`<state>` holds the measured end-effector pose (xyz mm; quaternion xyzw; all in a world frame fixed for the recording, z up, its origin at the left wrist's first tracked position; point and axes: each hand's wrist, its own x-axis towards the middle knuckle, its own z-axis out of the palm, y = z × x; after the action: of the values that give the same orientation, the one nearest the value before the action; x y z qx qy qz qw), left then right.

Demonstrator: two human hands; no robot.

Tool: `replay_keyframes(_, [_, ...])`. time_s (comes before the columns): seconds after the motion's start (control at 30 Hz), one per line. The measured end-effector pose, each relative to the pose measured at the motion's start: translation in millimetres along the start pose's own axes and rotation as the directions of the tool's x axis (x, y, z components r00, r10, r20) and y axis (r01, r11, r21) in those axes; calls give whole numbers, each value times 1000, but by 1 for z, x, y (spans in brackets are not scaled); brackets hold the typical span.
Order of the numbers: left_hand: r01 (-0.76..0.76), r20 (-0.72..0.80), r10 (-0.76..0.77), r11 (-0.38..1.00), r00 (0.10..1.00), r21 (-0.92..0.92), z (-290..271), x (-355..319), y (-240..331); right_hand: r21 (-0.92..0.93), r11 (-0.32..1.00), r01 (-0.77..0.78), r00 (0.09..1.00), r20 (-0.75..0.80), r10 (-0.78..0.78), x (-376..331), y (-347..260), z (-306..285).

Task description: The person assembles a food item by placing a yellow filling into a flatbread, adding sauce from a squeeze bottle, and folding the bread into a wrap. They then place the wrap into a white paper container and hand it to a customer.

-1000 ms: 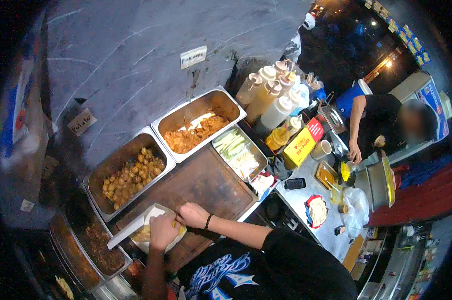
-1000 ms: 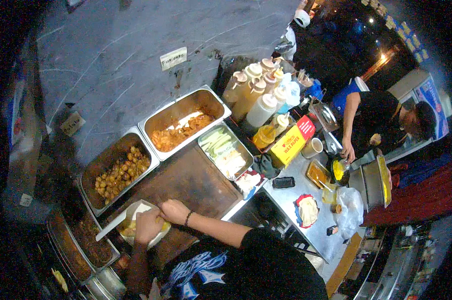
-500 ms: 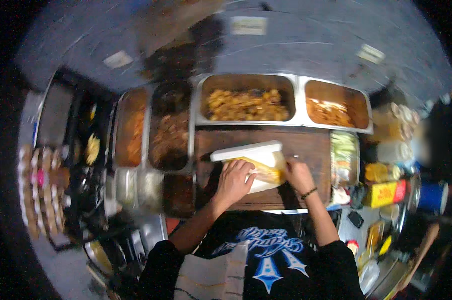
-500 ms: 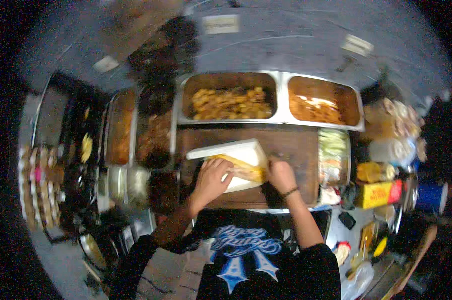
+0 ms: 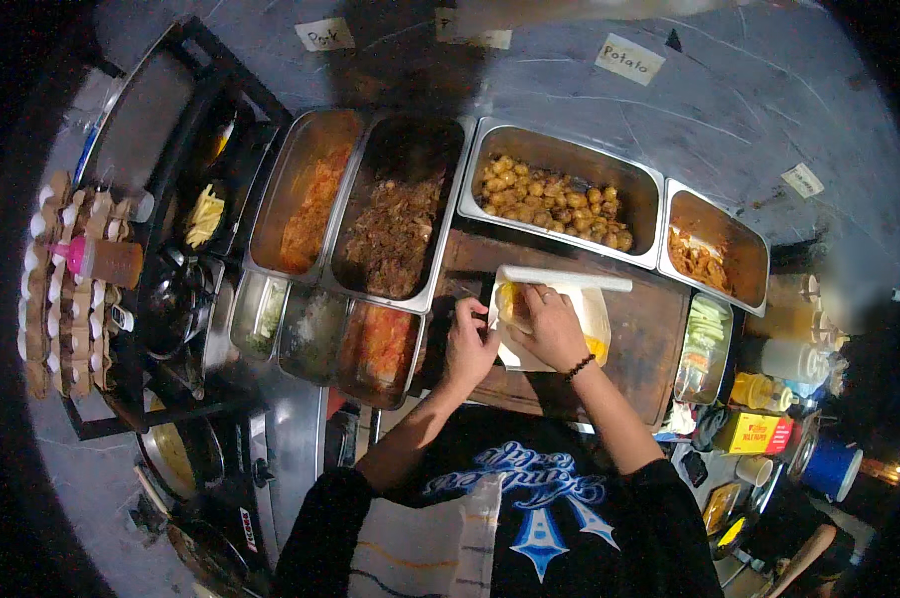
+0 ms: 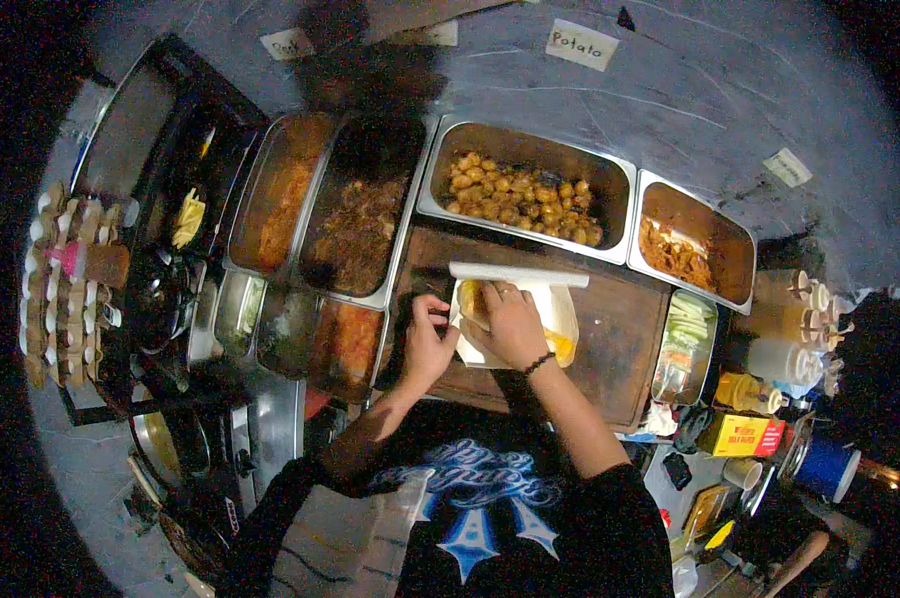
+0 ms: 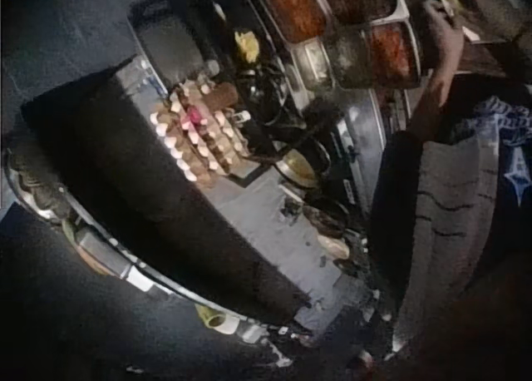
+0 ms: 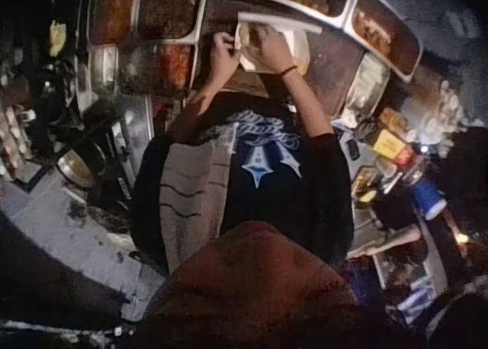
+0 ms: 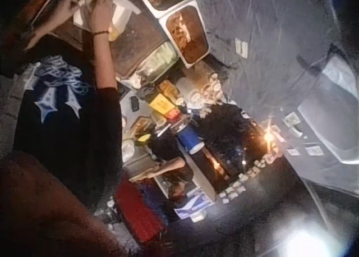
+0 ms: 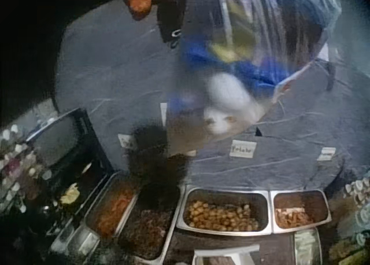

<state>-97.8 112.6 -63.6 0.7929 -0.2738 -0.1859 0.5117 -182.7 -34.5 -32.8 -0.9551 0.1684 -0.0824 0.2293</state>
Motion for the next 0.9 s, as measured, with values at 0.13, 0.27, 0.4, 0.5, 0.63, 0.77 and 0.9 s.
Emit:
replay_keyframes(0.13, [33, -13, -35, 991, 999, -130, -7, -2, -14, 1, 999, -35, 999, 39, 35, 12, -3, 10])
replay_keyframes(0.27, [-21, -33, 17, 992, 999, -124, -2, 2, -29, -23, 997, -71, 990, 117, 73, 12, -7, 9])
replay_keyframes(0.4, [-1, 70, 5, 999, 998, -54, -8, 12, -16, -148, 989, 14, 993, 120, 4, 14, -19, 2])
replay_keyframes(0.5, [-17, 61, 20, 998, 998, -55, -9, 20, -19, -179, 963, 203, 973, -71, -218, 13, -20, 4])
replay_keyframes(0.63, [31, -22, -34, 990, 999, -134, -10, 23, -16, -199, 935, 294, 955, 14, -298, 13, -8, 5])
replay_keyframes(0.77, [41, -27, -45, 993, 999, -108, -10, 22, -16, -117, 988, 98, 941, 335, -54, 14, -11, 8])
replay_keyframes(0.9, [-24, 3, 24, 998, 1000, -64, -11, 21, -14, -332, 843, 422, 906, 170, -387, 25, -10, 12])
